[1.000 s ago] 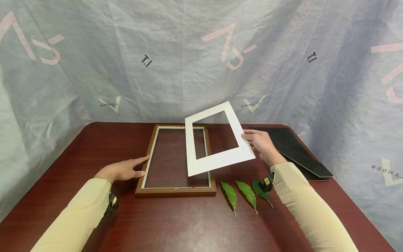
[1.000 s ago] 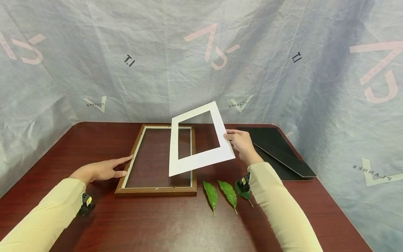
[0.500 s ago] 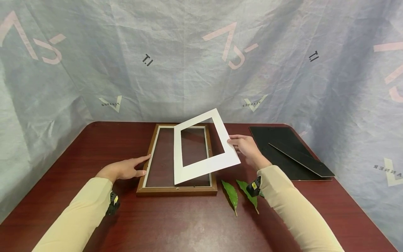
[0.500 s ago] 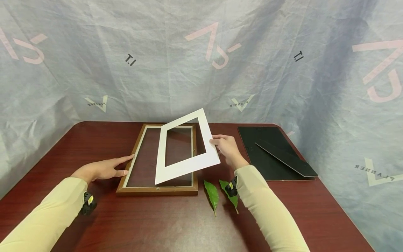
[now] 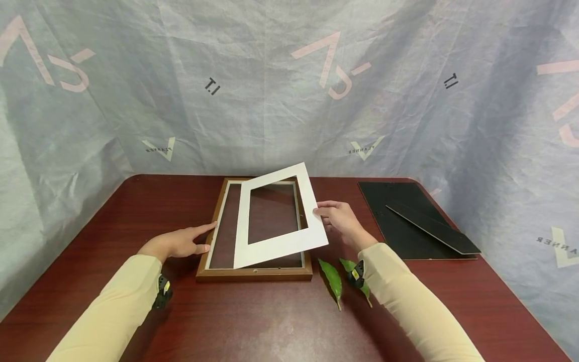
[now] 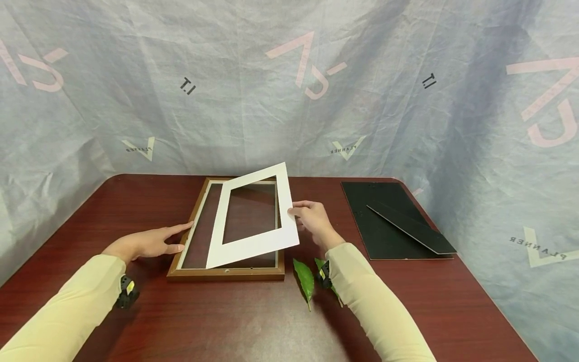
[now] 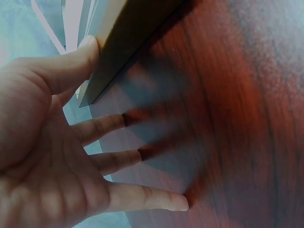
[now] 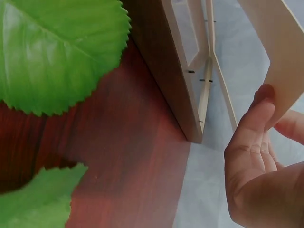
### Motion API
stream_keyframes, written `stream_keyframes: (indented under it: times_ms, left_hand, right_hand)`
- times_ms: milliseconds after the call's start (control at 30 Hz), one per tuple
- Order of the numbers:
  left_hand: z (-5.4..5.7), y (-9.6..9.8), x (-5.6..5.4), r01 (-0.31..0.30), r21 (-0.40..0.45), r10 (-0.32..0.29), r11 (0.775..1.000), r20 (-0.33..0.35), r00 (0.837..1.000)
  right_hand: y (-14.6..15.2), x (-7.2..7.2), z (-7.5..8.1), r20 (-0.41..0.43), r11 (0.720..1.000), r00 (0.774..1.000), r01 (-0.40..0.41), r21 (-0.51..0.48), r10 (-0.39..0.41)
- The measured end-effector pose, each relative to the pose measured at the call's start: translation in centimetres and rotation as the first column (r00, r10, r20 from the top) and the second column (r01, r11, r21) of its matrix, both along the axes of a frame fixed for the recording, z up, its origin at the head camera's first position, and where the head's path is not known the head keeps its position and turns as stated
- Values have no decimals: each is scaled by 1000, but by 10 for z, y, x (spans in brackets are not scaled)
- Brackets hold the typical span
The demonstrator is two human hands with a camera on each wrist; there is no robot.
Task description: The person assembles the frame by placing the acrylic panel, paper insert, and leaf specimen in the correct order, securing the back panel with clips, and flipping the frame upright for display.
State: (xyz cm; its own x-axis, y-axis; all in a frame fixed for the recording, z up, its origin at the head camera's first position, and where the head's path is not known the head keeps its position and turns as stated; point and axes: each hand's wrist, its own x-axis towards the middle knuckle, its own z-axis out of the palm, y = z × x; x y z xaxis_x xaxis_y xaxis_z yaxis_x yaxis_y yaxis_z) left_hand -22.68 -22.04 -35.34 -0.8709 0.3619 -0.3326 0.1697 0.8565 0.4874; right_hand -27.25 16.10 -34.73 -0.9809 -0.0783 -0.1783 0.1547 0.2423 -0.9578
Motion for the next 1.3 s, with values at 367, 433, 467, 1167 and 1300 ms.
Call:
stream_keyframes:
  times_ms: [367,433,467,1167,1300]
  left_hand:
    - [-1,-1,0,8,11,-8,1000,-4,1000]
    - [-1,-1,0,8,11,-8,1000,-3,1000]
    - [-1,-1,-1,9,10,-9,1000,-3,1000]
    - [-1,-3,0,30,36,-30,999,-7,1000]
    - [-1,-2,1,26,34,-26,999,-7,1000]
  right_hand:
    - [-14,1,-7,12,994,994,-108,11,108]
    - [-17,1,-9,9,992,992,-123,18,123]
    - [-18,1,-10,8,991,991,-131,22,131]
    - [-32,1,-14,-18,967,974,-224,123,227]
    - [-34,-1,-13,-34,956,974,-213,202,224]
